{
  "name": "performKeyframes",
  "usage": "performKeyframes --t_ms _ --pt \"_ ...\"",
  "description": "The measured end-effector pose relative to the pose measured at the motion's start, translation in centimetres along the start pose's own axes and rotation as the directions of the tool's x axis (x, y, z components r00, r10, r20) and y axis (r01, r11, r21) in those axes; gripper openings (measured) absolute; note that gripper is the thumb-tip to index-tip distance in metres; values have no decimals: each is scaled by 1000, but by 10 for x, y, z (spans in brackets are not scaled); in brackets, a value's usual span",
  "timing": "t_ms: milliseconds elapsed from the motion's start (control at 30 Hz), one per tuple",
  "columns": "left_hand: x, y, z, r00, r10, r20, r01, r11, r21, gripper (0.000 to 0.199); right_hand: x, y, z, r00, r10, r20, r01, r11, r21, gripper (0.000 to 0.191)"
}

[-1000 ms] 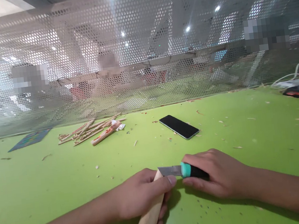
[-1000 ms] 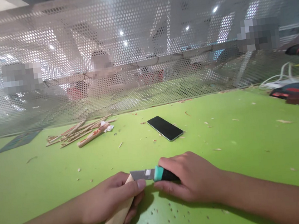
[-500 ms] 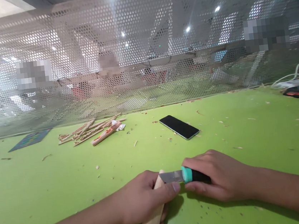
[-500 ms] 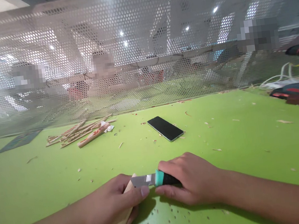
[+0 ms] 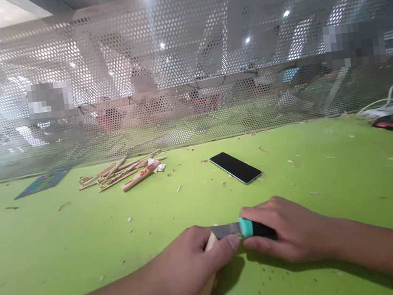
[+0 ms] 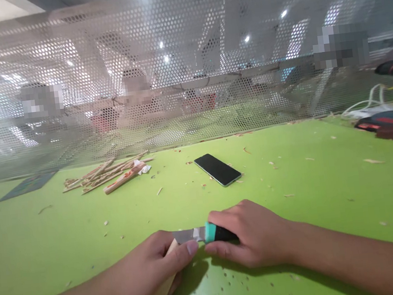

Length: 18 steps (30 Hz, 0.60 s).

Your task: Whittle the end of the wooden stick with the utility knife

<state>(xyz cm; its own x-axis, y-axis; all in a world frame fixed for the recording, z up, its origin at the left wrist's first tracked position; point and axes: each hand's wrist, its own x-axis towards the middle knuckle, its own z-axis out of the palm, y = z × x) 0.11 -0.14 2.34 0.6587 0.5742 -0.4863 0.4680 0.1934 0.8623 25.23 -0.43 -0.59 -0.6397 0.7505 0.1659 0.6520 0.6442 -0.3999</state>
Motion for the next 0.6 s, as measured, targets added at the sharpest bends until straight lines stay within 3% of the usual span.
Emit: performKeyframes --t_ms 200,400,600 --pt "-2 4 -1 997 -56 -47 61 993 100 45 0 1 1 1000 -9 13 9 1000 -19 54" --pt "-1 6 2 980 59 -192 -1 957 292 51 3 -4 -2 997 78 -25 -78 997 -9 52" --pt "2 -1 0 987 39 -158 -4 976 218 52 3 -2 -2 999 43 -24 -43 999 -1 51"
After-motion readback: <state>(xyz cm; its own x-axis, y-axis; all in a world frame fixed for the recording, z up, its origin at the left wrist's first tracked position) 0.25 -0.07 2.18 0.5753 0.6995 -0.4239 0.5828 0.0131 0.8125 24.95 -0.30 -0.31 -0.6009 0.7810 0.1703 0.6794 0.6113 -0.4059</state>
